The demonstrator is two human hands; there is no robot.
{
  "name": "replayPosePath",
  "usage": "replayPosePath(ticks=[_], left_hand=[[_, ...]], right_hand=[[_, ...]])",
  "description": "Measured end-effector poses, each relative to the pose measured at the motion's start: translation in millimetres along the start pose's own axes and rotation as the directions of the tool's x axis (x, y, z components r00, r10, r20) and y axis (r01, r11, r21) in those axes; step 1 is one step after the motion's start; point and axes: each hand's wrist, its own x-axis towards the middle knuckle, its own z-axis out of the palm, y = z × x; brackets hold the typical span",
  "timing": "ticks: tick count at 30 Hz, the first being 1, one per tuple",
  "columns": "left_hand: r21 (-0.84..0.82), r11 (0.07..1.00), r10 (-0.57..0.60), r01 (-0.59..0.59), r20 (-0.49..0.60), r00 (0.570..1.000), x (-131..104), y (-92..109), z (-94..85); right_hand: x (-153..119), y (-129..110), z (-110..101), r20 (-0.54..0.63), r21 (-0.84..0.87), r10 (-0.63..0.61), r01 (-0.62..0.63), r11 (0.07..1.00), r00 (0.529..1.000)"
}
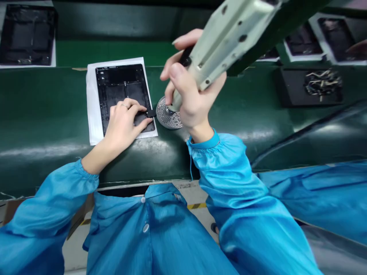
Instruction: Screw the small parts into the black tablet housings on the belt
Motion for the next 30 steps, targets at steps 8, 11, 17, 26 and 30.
replayPosePath(ticks=[8, 11, 17, 26, 30], left_hand=[[-0.161, 0.986, -0.038, 0.044, 0.040, 0.998, 4.6, 7.1, -1.9], [-0.246, 0.968, -0.046, 0.053, 0.033, 0.998, 4.6, 7.3, -2.1], [-0.292, 0.956, -0.010, 0.039, 0.101, 0.995, 4.9, 4.3, -5.3], [-0.210, 0.978, 0.035, -0.001, 0.160, 0.987, 5.4, 4.3, -0.2], [-0.204, 0.979, 0.016, 0.019, 0.172, 0.985, 7.1, 4.6, -0.9]], right_hand=[[-20.2, -10.8, 21.3, -0.041, 0.023, 0.060, -0.059, 0.998, 0.997], [-25.5, -7.3, 21.9, -0.041, 0.053, 0.020, -0.017, 0.998, 0.999], [-28.2, 5.2, 13.0, -0.036, -0.064, 0.018, -0.020, 0.998, 0.999], [-24.7, 9.7, 11.6, -0.047, 0.056, -0.075, 0.078, 0.995, 0.996], [-27.4, 9.3, 14.8, -0.022, 0.126, -0.095, 0.097, 0.987, 0.995]])
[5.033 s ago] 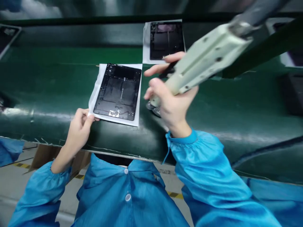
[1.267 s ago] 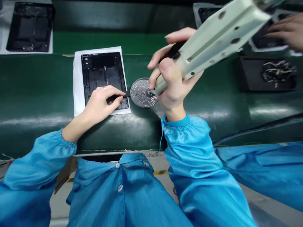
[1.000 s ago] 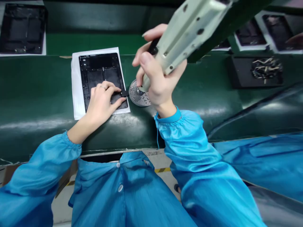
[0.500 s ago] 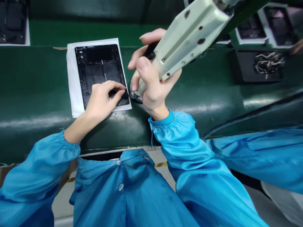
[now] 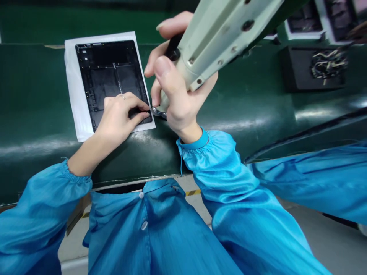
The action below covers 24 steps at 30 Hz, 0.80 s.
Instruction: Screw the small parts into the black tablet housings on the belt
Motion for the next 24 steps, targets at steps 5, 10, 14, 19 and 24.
replayPosePath(ticks=[5, 10, 14, 19, 24], left_hand=[[-0.026, 0.999, 0.035, -0.033, 0.050, 0.998, -1.0, -6.7, -9.1], [0.033, 0.999, 0.016, -0.017, 0.017, 1.000, -6.4, -13.9, -16.0], [0.060, 0.998, 0.016, -0.017, 0.015, 1.000, -8.6, -11.6, -15.0], [0.054, 0.998, 0.029, -0.032, 0.043, 0.999, -9.1, -10.2, -11.8], [0.067, 0.997, 0.039, -0.042, 0.051, 0.998, -8.3, -9.2, -12.0]], right_hand=[[-4.3, -9.2, 4.7, 0.000, -0.187, 0.145, -0.143, 0.972, 0.989], [-6.9, -21.5, 2.5, 0.049, -0.331, 0.308, -0.276, 0.903, 0.950], [-5.5, -22.1, 1.9, 0.114, -0.247, 0.284, -0.250, 0.936, 0.952], [-5.1, -22.4, 4.3, 0.144, -0.197, 0.281, -0.251, 0.948, 0.949], [-8.2, -16.6, 2.2, 0.149, -0.207, 0.261, -0.228, 0.952, 0.954]])
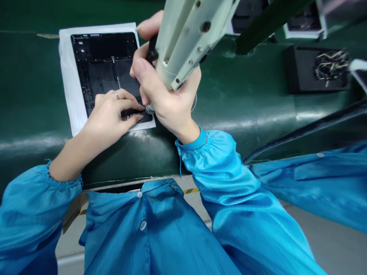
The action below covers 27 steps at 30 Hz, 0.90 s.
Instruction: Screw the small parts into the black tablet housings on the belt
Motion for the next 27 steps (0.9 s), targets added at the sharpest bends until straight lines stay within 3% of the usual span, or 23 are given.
replayPosePath(ticks=[6, 11, 17, 27], left_hand=[[0.064, 0.992, 0.110, -0.111, 0.015, 0.994, -11.7, 3.4, 0.3], [0.173, 0.953, 0.246, -0.248, 0.034, 0.969, -30.2, 4.9, -2.1], [0.228, 0.950, 0.205, -0.215, 0.070, 0.976, -37.4, 12.1, -8.2], [0.169, 0.953, 0.238, -0.250, 0.093, 0.967, -35.9, 2.7, -6.3]], right_hand=[[2.0, 8.1, 0.7, 0.009, 0.018, -0.025, 0.025, 1.000, 1.000], [3.6, 21.9, -0.4, 0.035, 0.056, -0.165, 0.162, 0.985, 0.986], [5.8, 29.9, -0.3, 0.028, 0.112, -0.230, 0.226, 0.968, 0.973], [-0.5, 29.4, 10.3, -0.031, -0.028, -0.197, 0.196, 0.980, 0.980]])
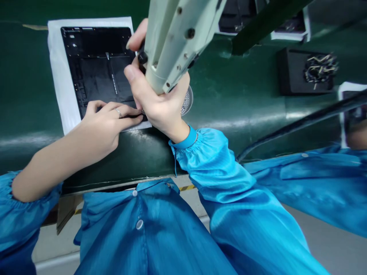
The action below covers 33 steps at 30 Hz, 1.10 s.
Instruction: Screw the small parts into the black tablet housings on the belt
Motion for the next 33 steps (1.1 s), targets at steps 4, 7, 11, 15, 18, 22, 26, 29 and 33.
replayPosePath(ticks=[4, 7, 11, 15, 18, 22, 26, 29, 33], left_hand=[[-0.059, 0.998, 0.035, -0.033, 0.046, 0.998, 7.1, -14.3, 0.6], [-0.108, 0.993, 0.051, -0.046, 0.047, 0.998, 11.2, -24.2, 3.5], [-0.135, 0.990, 0.048, -0.048, -0.001, 0.999, 12.7, -29.1, 7.6], [-0.148, 0.989, 0.025, -0.023, 0.011, 1.000, 14.1, -27.5, 5.1], [-0.138, 0.990, 0.012, -0.009, 0.018, 1.000, 14.5, -25.9, 1.6], [-0.086, 0.996, 0.030, -0.031, -0.005, 1.000, 12.7, -25.6, 2.7], [0.021, 0.997, 0.069, -0.069, -0.035, 0.997, 10.0, -24.1, 7.5], [0.088, 0.993, 0.080, -0.077, -0.033, 0.996, 8.7, -21.0, 8.1], [0.109, 0.991, 0.076, -0.074, -0.020, 0.997, 7.8, -17.3, 5.8]], right_hand=[[-0.3, -0.6, 0.5, 0.022, 0.048, 0.026, -0.027, 0.999, 0.999], [-0.3, -2.2, 0.2, 0.020, 0.117, 0.020, -0.023, 0.993, 1.000], [-1.1, -5.4, 1.2, 0.016, 0.061, 0.076, -0.077, 0.995, 0.997], [-1.9, -9.5, 3.0, -0.003, 0.037, 0.085, -0.085, 0.996, 0.996], [1.2, -9.4, -0.3, 0.023, 0.112, 0.044, -0.046, 0.993, 0.999], [13.2, -6.0, -14.0, -0.036, 0.189, -0.056, 0.062, 0.980, 0.998], [24.2, -1.2, -26.9, -0.120, 0.056, -0.110, 0.117, 0.992, 0.987], [26.2, 5.5, -27.7, -0.165, -0.080, -0.106, 0.094, 0.992, 0.981], [25.6, 12.9, -24.9, -0.186, -0.056, -0.080, 0.071, 0.996, 0.979]])
